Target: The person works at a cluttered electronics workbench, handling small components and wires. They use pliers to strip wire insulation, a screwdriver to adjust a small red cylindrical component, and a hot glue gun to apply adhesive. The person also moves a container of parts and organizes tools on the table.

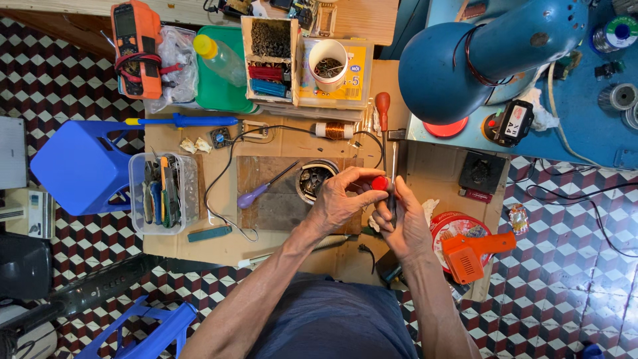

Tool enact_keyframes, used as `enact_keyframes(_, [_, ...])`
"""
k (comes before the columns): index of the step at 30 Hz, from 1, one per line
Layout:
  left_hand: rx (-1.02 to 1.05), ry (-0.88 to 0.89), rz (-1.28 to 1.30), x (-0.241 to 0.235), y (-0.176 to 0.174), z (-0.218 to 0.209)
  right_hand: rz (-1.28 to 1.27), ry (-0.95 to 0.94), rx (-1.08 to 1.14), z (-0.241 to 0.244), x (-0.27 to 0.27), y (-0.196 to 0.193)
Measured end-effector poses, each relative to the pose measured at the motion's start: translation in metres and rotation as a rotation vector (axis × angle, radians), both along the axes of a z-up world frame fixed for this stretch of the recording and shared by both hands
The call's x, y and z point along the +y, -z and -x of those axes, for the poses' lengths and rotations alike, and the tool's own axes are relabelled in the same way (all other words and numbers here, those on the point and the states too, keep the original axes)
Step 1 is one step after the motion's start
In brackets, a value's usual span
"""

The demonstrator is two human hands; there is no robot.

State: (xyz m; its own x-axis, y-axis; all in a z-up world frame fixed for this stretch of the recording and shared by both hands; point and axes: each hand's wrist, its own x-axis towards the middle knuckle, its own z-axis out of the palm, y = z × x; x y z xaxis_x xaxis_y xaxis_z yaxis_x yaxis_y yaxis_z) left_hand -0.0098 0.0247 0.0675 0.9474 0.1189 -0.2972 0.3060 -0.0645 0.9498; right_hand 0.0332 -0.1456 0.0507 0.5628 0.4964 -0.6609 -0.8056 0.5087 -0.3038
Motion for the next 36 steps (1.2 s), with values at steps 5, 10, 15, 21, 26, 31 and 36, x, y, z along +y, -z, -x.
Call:
enact_keyframes(5, [-0.288,0.050,-0.147,0.001,-0.009,0.001,-0.182,-0.042,0.072,0.004,-0.004,0.018])
enact_keyframes(10, [-0.295,0.136,-0.038,0.001,-0.005,0.002,-0.213,-0.029,0.133,0.008,-0.004,0.016])
enact_keyframes(15, [0.022,-0.129,0.446,-0.009,0.008,0.009,-0.036,0.124,0.052,0.011,0.017,0.002])
enact_keyframes(21, [0.084,-0.278,0.941,-0.031,0.025,0.015,0.374,0.242,-0.169,0.020,0.042,-0.021])
enact_keyframes(26, [0.113,-0.355,0.959,-0.047,0.035,0.016,0.623,0.323,-0.258,0.024,0.050,-0.029])
enact_keyframes(31, [0.092,-0.326,1.050,-0.047,0.040,0.015,0.622,0.248,-0.392,0.021,0.040,-0.030])
enact_keyframes(36, [0.121,-0.205,0.759,0.000,0.046,0.009,0.780,-0.194,-0.335,0.021,-0.009,-0.008])
